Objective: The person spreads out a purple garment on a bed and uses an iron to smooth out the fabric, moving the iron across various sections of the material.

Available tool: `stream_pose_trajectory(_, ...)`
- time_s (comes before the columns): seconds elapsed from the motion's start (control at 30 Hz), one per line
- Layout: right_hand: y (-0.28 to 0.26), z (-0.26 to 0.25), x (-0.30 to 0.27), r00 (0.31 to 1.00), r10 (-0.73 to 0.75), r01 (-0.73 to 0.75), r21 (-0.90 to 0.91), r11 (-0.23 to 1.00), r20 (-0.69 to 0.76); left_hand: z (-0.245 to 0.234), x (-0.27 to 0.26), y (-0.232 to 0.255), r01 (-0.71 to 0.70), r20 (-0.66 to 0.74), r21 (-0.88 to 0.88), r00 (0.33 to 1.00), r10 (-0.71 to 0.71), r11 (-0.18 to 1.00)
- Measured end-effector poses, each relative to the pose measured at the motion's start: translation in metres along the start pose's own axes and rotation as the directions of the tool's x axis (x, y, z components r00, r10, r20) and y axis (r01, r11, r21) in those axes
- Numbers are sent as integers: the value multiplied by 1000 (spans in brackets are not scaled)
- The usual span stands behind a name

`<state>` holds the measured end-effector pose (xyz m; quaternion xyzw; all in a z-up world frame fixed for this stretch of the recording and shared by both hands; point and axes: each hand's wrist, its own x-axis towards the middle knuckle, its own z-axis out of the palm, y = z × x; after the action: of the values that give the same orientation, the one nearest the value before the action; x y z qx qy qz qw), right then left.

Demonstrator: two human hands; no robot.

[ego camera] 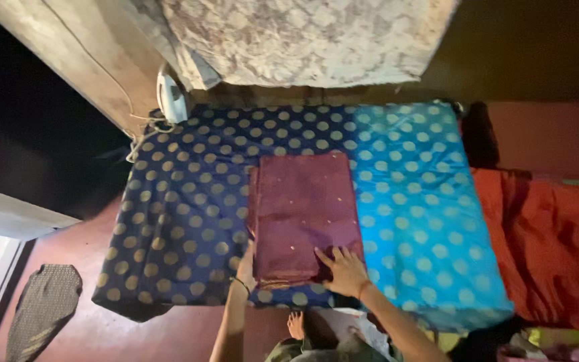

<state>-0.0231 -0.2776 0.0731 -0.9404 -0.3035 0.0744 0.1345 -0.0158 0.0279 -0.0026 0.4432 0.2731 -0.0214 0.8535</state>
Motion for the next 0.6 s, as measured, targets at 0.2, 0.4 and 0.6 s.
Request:
stream_pose_trajectory(0.2,-18,21,86,893,175,-182,22,983,-414,56,-24,5,-161,240,970,762,602,-183)
stream_pose_trajectory(0.4,-1,50,98,870,284,-313,-7,950,-402,57,-11,-11,-318,411,911,677,611,-261)
stream_pose_trajectory(0.6,-9,40,93,890,296,-324,-24,946,-347,39,14,-26,-88,-123,953,763,635,290)
